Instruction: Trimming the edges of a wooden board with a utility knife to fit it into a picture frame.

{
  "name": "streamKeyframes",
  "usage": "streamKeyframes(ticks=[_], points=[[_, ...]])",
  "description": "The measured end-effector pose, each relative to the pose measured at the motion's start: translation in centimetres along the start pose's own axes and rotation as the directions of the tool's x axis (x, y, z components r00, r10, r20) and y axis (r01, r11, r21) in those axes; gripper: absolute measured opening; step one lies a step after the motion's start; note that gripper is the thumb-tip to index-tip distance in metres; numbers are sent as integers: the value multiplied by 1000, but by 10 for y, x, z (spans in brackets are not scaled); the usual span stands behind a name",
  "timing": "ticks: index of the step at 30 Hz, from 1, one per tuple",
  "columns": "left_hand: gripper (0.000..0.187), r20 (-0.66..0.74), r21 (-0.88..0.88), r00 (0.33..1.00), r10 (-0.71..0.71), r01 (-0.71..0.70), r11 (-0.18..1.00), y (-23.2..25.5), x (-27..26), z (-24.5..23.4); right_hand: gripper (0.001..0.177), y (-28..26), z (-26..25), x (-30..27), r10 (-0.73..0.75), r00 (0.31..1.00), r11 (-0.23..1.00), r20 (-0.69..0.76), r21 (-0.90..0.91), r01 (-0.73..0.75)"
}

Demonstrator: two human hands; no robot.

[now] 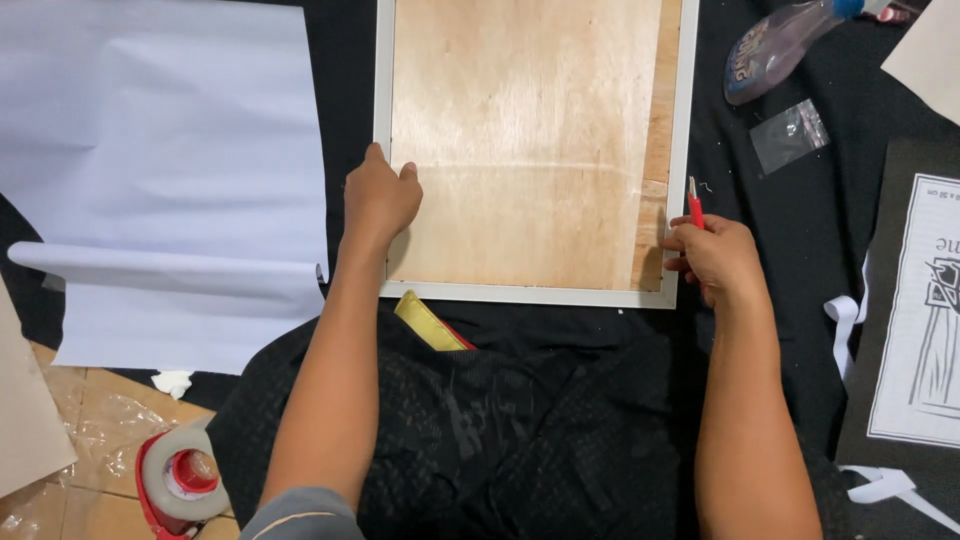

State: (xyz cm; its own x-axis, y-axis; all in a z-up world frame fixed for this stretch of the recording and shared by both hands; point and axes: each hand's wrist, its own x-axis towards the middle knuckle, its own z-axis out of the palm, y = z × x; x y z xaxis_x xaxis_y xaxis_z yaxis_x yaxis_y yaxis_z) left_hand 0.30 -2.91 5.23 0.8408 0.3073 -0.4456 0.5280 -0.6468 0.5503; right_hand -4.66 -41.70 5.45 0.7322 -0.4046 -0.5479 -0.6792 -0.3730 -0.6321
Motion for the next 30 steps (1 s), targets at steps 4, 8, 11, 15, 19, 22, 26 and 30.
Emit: streamKeyframes(ticks=[4,8,11,15,19,22,26,30], points=[[62,-15,-20,1000,-21,20,1000,4,-6,-3,42,1,1,1,2,1000,1000,-3,11,-2],[65,-77,-53,996,-48,44,998,-5,1,0,42,-1,0,-2,10,1000,1000,5,10,-10],[67,-88,-60,995,-35,30,998,-9,8,0,41,5,1,7,8,1000,1000,-3,11,-8],[69,-70,-58,998,-5,1,998,-2,0,-2,40,2,-2,1,33,999,998,-7,59,-32],[69,-68,-38,997,26,-28,999,-15,11,5,43,-2,-3,-4,61,998,994,-18,96,-59],[73,-87,25,996,27,-25,999,-12,8,9,43,8,-7,3,27,1000,999,-11,35,-27],[88,67,302,971,230,-239,923,35,-32,5,39,18,-12,1,-91,996,990,-11,-111,89],[104,404,269,782,475,-597,756,47,-61,46,49,-38,-10,-75,-151,947,885,284,-389,258]])
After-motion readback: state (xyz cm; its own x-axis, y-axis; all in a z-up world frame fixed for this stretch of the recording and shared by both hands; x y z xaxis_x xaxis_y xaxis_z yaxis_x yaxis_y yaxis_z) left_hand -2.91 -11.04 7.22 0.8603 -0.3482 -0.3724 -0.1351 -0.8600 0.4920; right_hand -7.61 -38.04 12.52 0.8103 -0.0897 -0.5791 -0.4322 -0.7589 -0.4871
